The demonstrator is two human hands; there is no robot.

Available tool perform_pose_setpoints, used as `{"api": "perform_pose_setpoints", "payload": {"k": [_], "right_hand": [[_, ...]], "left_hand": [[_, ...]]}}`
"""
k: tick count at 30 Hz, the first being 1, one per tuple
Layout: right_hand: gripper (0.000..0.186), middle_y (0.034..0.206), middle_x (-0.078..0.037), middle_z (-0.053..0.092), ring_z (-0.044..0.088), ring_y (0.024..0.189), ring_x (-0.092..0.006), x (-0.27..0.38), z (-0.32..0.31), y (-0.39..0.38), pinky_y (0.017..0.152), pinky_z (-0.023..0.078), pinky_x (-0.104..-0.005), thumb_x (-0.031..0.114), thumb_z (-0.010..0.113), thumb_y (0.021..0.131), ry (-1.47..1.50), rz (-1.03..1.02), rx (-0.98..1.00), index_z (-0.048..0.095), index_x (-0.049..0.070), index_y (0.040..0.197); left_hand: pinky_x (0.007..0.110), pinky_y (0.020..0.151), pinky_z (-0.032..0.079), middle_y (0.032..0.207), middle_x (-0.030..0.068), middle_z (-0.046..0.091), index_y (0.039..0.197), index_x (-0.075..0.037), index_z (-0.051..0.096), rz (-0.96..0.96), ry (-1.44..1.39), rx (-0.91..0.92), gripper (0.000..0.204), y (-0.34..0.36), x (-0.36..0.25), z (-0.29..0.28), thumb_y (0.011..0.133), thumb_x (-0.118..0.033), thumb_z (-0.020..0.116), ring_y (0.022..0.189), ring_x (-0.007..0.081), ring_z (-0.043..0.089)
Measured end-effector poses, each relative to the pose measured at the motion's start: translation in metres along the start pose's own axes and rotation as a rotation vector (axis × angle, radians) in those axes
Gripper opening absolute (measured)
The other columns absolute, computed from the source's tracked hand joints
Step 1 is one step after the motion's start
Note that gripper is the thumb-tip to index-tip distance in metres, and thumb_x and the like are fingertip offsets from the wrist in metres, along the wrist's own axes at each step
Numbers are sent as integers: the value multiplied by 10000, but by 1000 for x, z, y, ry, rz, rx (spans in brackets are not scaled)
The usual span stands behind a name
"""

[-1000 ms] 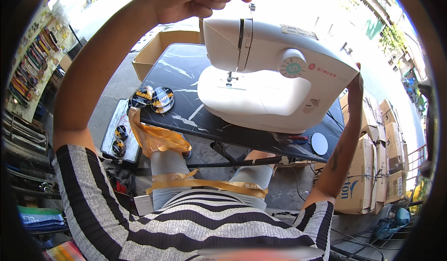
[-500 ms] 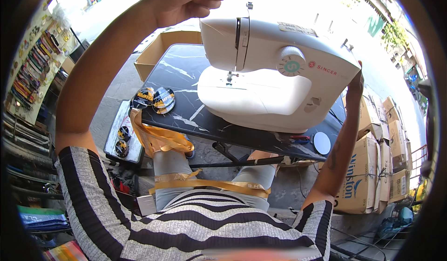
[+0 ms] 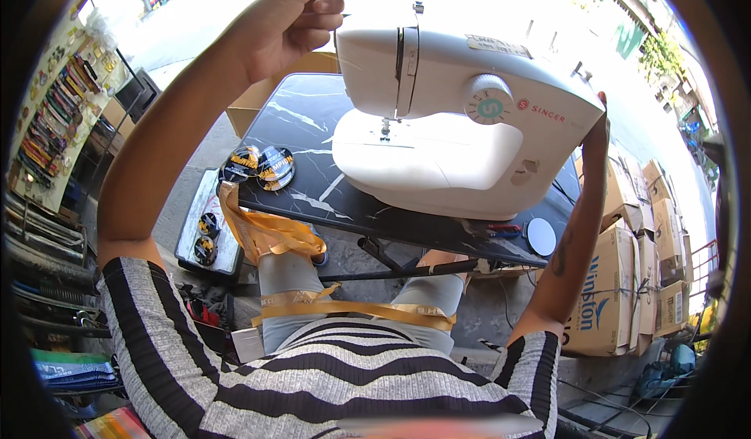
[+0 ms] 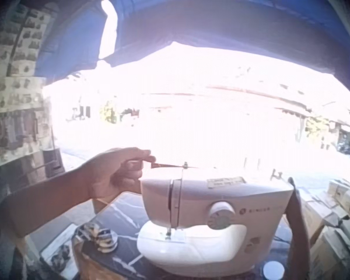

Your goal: The person threads a sewing machine, then sews a piece of gold ribbon. They cut the ribbon with scissors and rethread the machine.

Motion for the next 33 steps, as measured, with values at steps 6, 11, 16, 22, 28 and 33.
{"api": "perform_pose_setpoints", "payload": {"k": [6, 11, 16, 22, 28, 33], "right_hand": [[657, 587, 0, 554, 446, 441, -58, 0, -4, -3, 387, 310, -231, 632, 385, 981, -62, -93, 4, 673, 46, 910], [673, 664, -22, 591, 544, 596, -81, 24, 1, -24, 519, 382, -233, 606, 330, 1008, -144, -248, 60, 679, 33, 953], [296, 943, -76, 572, 520, 796, -160, 76, -17, -142, 716, 410, -310, 244, 362, 1032, -57, -659, -535, 554, 25, 1079], [316, 808, -90, 613, 557, 750, -180, 94, 91, -254, 691, 440, -305, 164, 444, 1009, -26, -785, 204, 613, -11, 807], [244, 955, -74, 667, 576, 827, -126, 63, 164, -254, 737, 453, -278, 171, 510, 1013, 242, -198, 593, 661, -19, 1040], [325, 1085, -81, 687, 627, 978, -142, 50, 192, -248, 816, 489, -301, 243, 531, 1021, 453, -29, 628, 649, -7, 1192]], "left_hand": [[188, 416, 212, 551, -94, 376, 985, -52, 697, 364, 174, 27, 251, -60, 14, 22, 959, -296, 642, 446, 0, 258], [187, 417, 183, 592, -88, 341, 1007, -30, 641, 198, -221, 36, 234, -73, 87, 49, 988, -262, 614, 494, -10, 243], [187, 423, 164, 621, -77, 323, 1034, -17, 627, -18, -605, 46, 232, -61, 139, 62, 992, -245, 616, 518, -2, 255], [186, 427, 157, 609, -79, 309, 1036, -24, 634, 4, -640, 79, 239, -58, 146, 82, 983, -256, 630, 514, -3, 249], [206, 453, 167, 568, -108, 338, 999, -45, 667, 30, -600, -60, 253, -53, 151, 66, 960, -295, 665, 492, -5, 237], [195, 437, 163, 595, -109, 361, 1029, -48, 659, 53, -632, -50, 228, -53, 156, 68, 967, -268, 655, 507, -8, 235]]}}
Point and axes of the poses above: each hand's wrist, its own y-axis towards the middle knuckle, its own z-axis out of the palm, x = y × z, the point moved 7 cm from there along y, towards the middle knuckle
